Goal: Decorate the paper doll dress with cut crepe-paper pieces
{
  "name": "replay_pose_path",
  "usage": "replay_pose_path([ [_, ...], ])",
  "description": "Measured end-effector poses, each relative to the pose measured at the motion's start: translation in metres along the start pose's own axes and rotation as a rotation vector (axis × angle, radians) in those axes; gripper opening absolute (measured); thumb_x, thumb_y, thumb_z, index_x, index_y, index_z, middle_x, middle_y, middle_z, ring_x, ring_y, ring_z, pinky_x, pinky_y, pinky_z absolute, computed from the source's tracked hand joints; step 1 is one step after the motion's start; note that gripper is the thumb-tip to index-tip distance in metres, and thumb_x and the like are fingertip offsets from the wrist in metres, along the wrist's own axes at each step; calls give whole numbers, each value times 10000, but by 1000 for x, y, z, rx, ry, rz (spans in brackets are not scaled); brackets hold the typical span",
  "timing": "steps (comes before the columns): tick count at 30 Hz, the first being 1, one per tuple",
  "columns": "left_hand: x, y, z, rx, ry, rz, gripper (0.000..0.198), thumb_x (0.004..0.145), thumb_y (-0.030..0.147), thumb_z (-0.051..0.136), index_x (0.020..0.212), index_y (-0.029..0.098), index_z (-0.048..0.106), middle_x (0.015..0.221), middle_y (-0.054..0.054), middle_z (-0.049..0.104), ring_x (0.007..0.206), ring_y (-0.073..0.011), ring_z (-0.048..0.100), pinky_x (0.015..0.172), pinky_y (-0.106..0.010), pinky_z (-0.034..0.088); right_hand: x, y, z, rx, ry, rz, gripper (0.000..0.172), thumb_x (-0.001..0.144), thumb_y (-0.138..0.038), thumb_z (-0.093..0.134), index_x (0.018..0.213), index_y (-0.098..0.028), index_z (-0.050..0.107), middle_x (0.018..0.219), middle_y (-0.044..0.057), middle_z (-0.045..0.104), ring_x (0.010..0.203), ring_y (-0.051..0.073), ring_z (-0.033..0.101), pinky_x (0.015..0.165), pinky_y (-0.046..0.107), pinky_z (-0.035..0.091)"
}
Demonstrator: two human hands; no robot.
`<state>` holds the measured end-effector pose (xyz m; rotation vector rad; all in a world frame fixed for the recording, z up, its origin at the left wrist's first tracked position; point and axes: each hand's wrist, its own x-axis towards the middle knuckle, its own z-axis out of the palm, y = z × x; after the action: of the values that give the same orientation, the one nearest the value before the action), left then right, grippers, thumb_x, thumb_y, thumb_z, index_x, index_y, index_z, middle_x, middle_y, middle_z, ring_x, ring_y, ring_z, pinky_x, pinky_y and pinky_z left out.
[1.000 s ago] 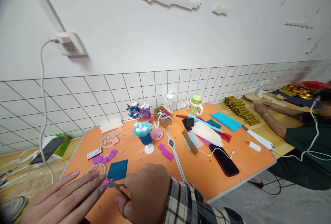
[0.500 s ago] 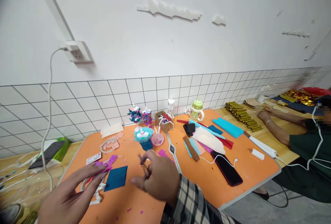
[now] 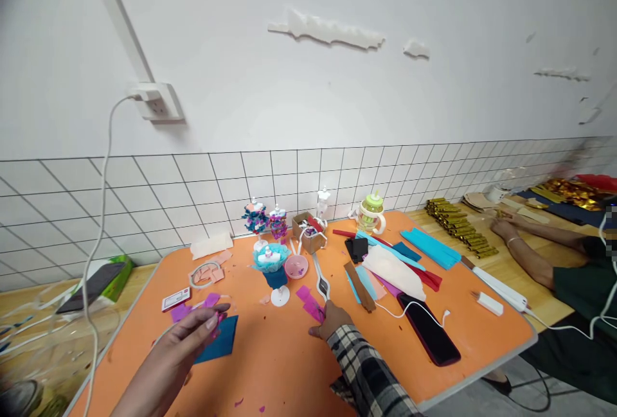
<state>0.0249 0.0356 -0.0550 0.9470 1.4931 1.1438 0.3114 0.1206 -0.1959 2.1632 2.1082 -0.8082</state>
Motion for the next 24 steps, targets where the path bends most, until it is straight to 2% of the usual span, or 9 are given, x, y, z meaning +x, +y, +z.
replay_pose_path([
  [3, 15, -24, 3, 45, -74, -9, 365, 701, 519, 710, 839, 182, 689, 870, -67, 752, 940, -268, 675, 798, -340, 518, 1, -7, -4, 5, 24, -69, 349, 756, -514, 644, 897, -194, 661, 882, 68, 693, 875, 237, 654, 708, 296, 427],
  [6, 35, -52, 10, 244, -161, 21, 376, 720, 531, 659, 814, 171, 711, 783, -52, 747, 829, -257, 686, 769, -336, 525, -6, -16, -3, 8, 36, -154, 346, 742, -538, 651, 924, -245, 683, 900, 42, 692, 938, 230, 638, 765, 290, 433],
  [9, 52, -75, 21, 439, -254, 85, 368, 778, 499, 563, 825, 179, 738, 821, -54, 766, 849, -255, 688, 796, -323, 523, -13, -25, 6, 4, 33, -180, 488, 682, -533, 708, 1079, -256, 642, 980, 55, 686, 1017, 251, 616, 809, 305, 439],
  [12, 64, -90, 30, 508, -278, 92, 341, 774, 446, 549, 832, 180, 754, 876, -75, 780, 873, -271, 697, 809, -325, 520, -15, -34, 15, 1, 13, -136, 675, 627, -487, 760, 1200, -199, 547, 1001, 93, 686, 953, 286, 648, 771, 344, 457],
  [15, 72, -96, 32, 578, -289, 117, 304, 760, 408, 574, 893, 213, 765, 1009, -81, 768, 990, -284, 674, 891, -328, 482, -15, -43, 19, 12, -10, -118, 520, 661, -498, 731, 1049, -187, 578, 923, 85, 699, 890, 290, 669, 723, 344, 458],
  [17, 76, -96, 30, 623, -281, 138, 262, 739, 379, 601, 853, 215, 771, 999, -98, 762, 1008, -305, 658, 925, -354, 455, -14, -48, 18, 22, -1, -117, 466, 693, -488, 708, 1030, -198, 568, 942, 83, 698, 913, 287, 665, 721, 339, 452],
  [19, 78, -93, 28, 654, -253, 153, 264, 728, 367, 612, 844, 187, 767, 988, -131, 748, 1023, -333, 636, 959, -399, 422, -15, -53, 16, 30, 9, -108, 487, 708, -447, 704, 1094, -201, 537, 954, 89, 698, 916, 281, 665, 711, 330, 448],
  [22, 73, -87, 35, 645, -218, 150, 393, 794, 445, 550, 995, 157, 727, 1099, -147, 708, 1109, -326, 589, 1006, -409, 381, -20, -59, 13, 37, 8, -91, 553, 719, -401, 700, 1186, -187, 494, 942, 105, 701, 891, 278, 674, 693, 323, 450],
  [24, 65, -87, 48, 606, -258, 108, 491, 864, 532, 425, 1016, 164, 713, 1036, -115, 731, 1024, -281, 640, 916, -360, 459, -25, -66, 12, 40, 11, -99, 651, 738, -388, 681, 1300, -179, 427, 954, 121, 704, 909, 287, 676, 705, 333, 458],
])
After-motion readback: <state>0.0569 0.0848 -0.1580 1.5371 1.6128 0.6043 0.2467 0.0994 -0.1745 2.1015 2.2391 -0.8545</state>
